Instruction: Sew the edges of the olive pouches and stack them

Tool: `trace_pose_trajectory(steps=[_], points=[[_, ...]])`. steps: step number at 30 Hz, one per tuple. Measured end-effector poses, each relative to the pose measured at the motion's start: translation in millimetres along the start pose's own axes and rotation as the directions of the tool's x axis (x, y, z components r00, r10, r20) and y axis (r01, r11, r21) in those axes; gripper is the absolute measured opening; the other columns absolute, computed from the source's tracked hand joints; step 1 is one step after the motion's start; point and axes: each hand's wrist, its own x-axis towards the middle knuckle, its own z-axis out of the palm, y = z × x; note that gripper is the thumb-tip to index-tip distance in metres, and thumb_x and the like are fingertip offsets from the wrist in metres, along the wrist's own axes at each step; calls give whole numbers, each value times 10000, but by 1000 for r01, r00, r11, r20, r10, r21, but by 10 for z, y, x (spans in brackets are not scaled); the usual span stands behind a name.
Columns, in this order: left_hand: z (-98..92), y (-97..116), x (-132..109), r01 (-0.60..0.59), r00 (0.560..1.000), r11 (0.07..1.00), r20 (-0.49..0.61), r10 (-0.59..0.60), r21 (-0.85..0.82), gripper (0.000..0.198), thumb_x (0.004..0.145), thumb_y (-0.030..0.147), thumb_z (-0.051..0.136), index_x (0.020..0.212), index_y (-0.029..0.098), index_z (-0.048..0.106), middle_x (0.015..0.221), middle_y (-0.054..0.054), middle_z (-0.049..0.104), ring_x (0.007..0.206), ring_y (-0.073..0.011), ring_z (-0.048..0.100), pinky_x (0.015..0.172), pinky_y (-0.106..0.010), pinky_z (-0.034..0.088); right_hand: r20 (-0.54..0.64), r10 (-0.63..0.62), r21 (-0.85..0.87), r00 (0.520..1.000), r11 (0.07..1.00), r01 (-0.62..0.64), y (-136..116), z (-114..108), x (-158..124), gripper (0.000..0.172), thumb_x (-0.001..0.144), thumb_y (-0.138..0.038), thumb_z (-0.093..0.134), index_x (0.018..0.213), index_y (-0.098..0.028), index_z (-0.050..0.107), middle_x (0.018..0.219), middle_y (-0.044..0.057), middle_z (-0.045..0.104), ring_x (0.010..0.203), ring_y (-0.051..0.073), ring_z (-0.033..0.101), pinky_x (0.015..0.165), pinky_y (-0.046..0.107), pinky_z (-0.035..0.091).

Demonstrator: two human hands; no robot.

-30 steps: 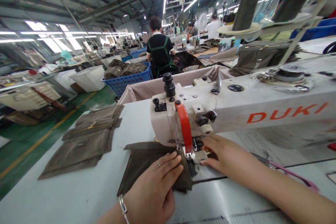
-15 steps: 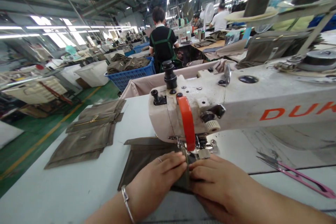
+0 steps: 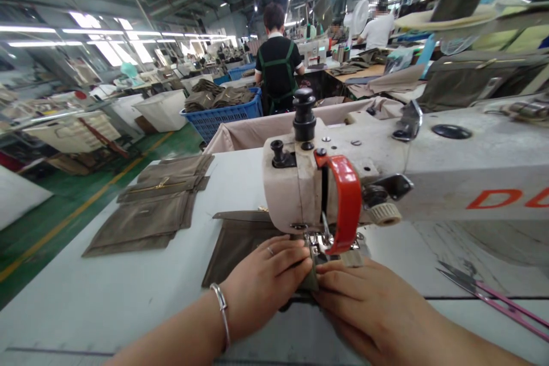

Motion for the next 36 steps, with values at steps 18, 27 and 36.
trace_pose_trajectory(steps=[18, 27, 36], points=[[4, 74, -43, -41, 998, 995, -57, 36, -94, 225, 972, 125, 445, 1161, 132, 568, 1108, -66, 653, 1033, -147, 597, 966, -305, 512, -54, 23, 60, 998, 998, -20, 90, -89, -100, 232, 909, -148, 462, 1056, -213, 629, 1001, 31, 656, 899, 180, 579, 794, 349, 433], [72, 151, -26, -21, 998, 998, -58, 17, -67, 190, 980, 153, 441, 1084, 113, 595, 1013, -54, 668, 932, -161, 591, 870, -310, 529, -18, 37, 52, 999, 998, -36, 78, -65, -67, 261, 891, -149, 475, 1104, -227, 605, 1061, 33, 651, 946, 197, 574, 841, 376, 438], [73, 89, 10, -8, 997, 993, -72, 0, -117, 208, 981, 155, 403, 1059, 146, 596, 1033, -26, 684, 951, -119, 615, 897, -264, 501, -114, -10, 22, 993, 1000, 12, 82, 0, -29, 364, 850, -103, 467, 1187, -204, 557, 1140, 38, 649, 1028, 206, 581, 919, 390, 462]])
